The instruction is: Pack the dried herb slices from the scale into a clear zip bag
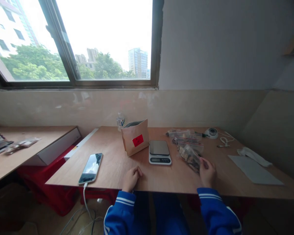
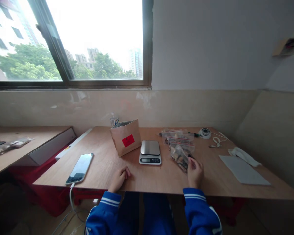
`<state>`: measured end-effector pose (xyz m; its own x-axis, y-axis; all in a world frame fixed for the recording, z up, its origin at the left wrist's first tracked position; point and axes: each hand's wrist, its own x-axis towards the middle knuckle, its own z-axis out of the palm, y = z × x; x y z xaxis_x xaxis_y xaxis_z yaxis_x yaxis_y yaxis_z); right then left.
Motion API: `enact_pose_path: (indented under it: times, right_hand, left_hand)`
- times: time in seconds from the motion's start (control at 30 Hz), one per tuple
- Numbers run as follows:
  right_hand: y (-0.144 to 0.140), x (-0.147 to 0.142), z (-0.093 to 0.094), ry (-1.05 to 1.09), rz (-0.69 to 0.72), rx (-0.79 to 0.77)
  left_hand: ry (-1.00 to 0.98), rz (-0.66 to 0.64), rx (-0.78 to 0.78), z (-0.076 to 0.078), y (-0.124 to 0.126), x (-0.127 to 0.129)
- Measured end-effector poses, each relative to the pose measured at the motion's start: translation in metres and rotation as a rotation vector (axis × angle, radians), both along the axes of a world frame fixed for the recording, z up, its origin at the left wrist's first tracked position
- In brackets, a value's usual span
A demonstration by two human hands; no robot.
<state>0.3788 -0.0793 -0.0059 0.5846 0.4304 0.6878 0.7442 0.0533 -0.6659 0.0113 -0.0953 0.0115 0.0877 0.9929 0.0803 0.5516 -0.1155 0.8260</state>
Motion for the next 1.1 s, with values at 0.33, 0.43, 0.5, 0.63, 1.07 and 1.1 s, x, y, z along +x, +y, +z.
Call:
enact_pose_path:
  times: [0.33, 0.43, 0.5, 0.63, 1.07, 1.1]
  right_hand:
    - [-0.010, -0.168, 0.134, -0.235, 0.527, 0.110]
    - [-0.014, -0.218, 0.096, -0.342, 0.795, -0.190]
    - [-0.020, -0.239, 0.058, -0.446, 0.924, -0.396]
    - [-0.029, -0.249, 0.013, -0.443, 0.974, -0.479]
    - [-0.029, -0.250, 0.009, -0.432, 0.807, -0.453]
    - [-0.028, -0.249, 0.008, -0.382, 0.817, -0.443]
  left_hand:
    - [-0.338, 0.055, 0.037, 0.001, -0.010, -0.002]
    - [-0.541, 0.083, 0.052, 0.001, -0.013, -0.005]
    - [-0.571, 0.077, 0.054, 0.000, -0.014, -0.006]
    - [-0.441, 0.097, 0.092, -0.005, -0.014, -0.004]
    - [-0.087, 0.419, 0.053, -0.002, -0.019, -0.002]
    - [-0.081, 0.450, 0.033, -0.002, -0.019, -0.002]
